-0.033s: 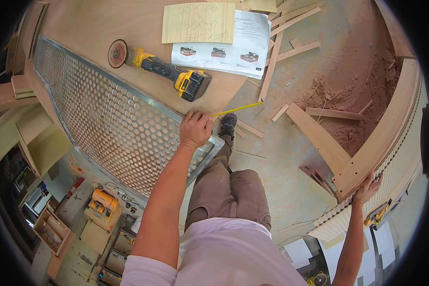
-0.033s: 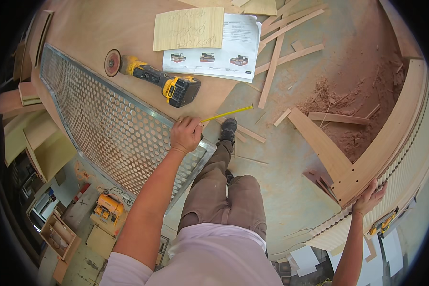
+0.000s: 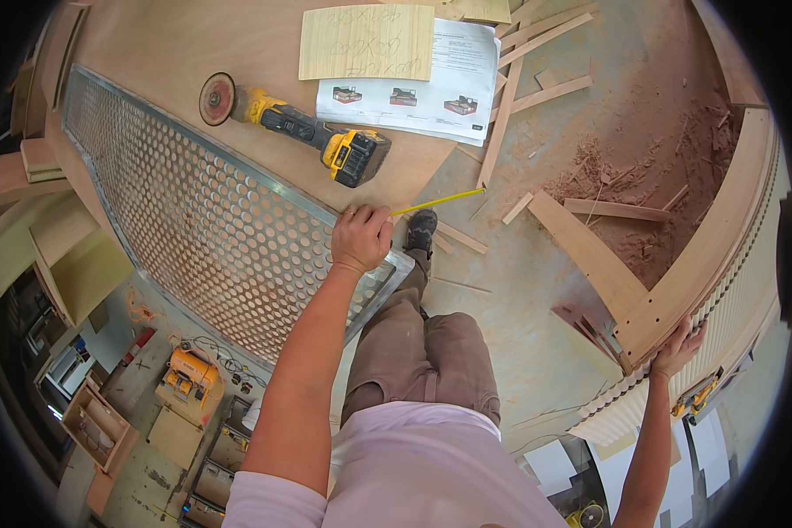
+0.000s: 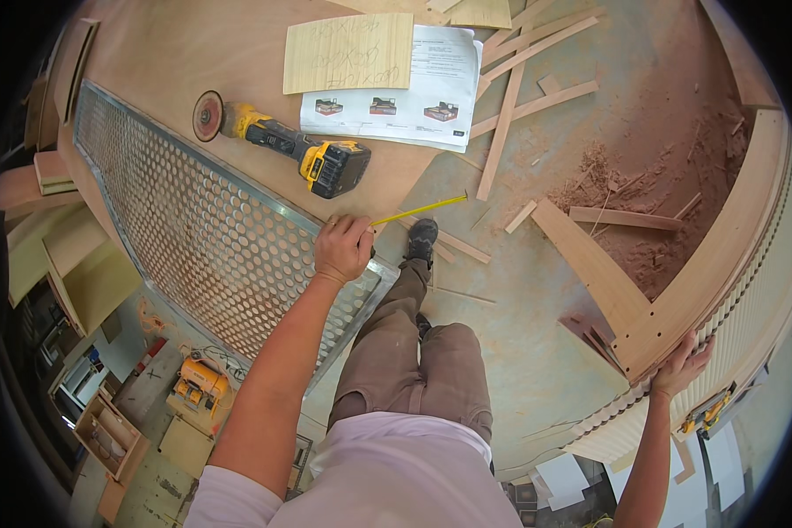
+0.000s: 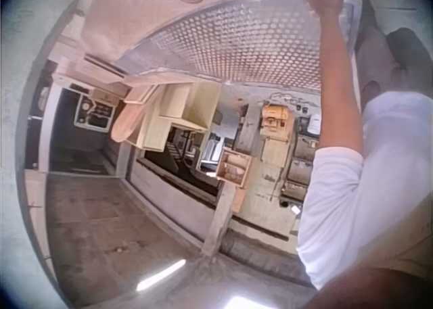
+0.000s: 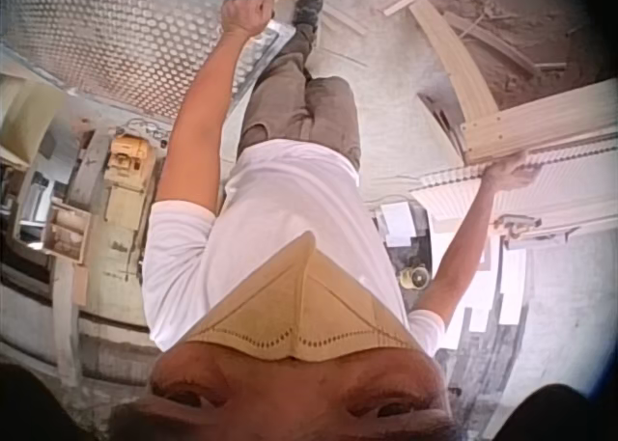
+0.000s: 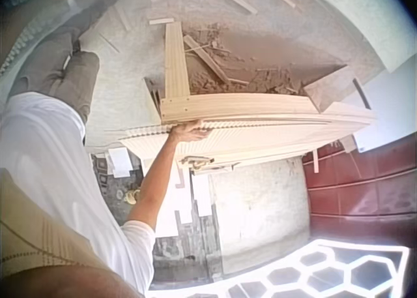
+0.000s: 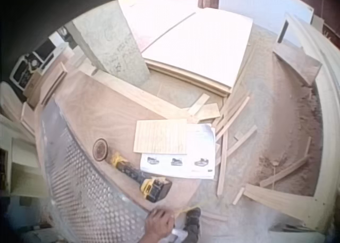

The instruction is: Measuring and inspecting wooden panels and metal mesh components for furniture assembly.

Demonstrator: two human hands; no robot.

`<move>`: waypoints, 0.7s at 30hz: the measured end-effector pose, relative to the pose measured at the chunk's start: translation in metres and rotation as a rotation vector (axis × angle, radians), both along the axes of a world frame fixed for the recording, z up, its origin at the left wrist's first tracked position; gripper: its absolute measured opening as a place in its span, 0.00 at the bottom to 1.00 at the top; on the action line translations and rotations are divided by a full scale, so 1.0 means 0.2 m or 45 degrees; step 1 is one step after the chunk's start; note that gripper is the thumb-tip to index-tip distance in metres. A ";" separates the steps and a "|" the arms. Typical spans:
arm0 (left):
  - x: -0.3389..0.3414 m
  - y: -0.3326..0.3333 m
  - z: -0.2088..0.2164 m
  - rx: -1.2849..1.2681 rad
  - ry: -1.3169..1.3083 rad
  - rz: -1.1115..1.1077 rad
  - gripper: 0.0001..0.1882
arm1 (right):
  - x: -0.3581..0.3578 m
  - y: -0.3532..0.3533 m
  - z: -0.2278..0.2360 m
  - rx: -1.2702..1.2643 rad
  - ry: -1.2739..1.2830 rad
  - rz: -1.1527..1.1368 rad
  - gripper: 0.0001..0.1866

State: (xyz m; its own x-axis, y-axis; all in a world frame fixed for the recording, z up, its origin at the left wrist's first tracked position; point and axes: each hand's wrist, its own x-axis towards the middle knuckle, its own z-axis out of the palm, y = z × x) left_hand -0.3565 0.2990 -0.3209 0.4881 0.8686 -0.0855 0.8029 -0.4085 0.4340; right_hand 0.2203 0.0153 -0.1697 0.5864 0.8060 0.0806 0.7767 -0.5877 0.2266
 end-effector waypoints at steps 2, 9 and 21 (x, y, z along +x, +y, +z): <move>0.00 0.00 0.00 0.001 0.002 0.002 0.06 | -0.03 0.03 0.00 0.085 0.070 -0.096 0.34; 0.00 0.00 0.00 -0.011 0.005 0.007 0.06 | -0.04 0.04 0.01 0.116 0.090 -0.119 0.34; 0.00 0.00 0.00 -0.027 0.004 0.008 0.06 | 0.01 0.00 0.01 -0.092 -0.219 0.297 0.24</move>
State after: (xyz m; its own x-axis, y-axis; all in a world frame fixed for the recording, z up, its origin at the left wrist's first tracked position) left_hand -0.3557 0.2985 -0.3213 0.4825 0.8696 -0.1054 0.8067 -0.3943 0.4402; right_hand 0.2220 0.0146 -0.1677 0.3674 0.9246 0.1001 0.8355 -0.3755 0.4011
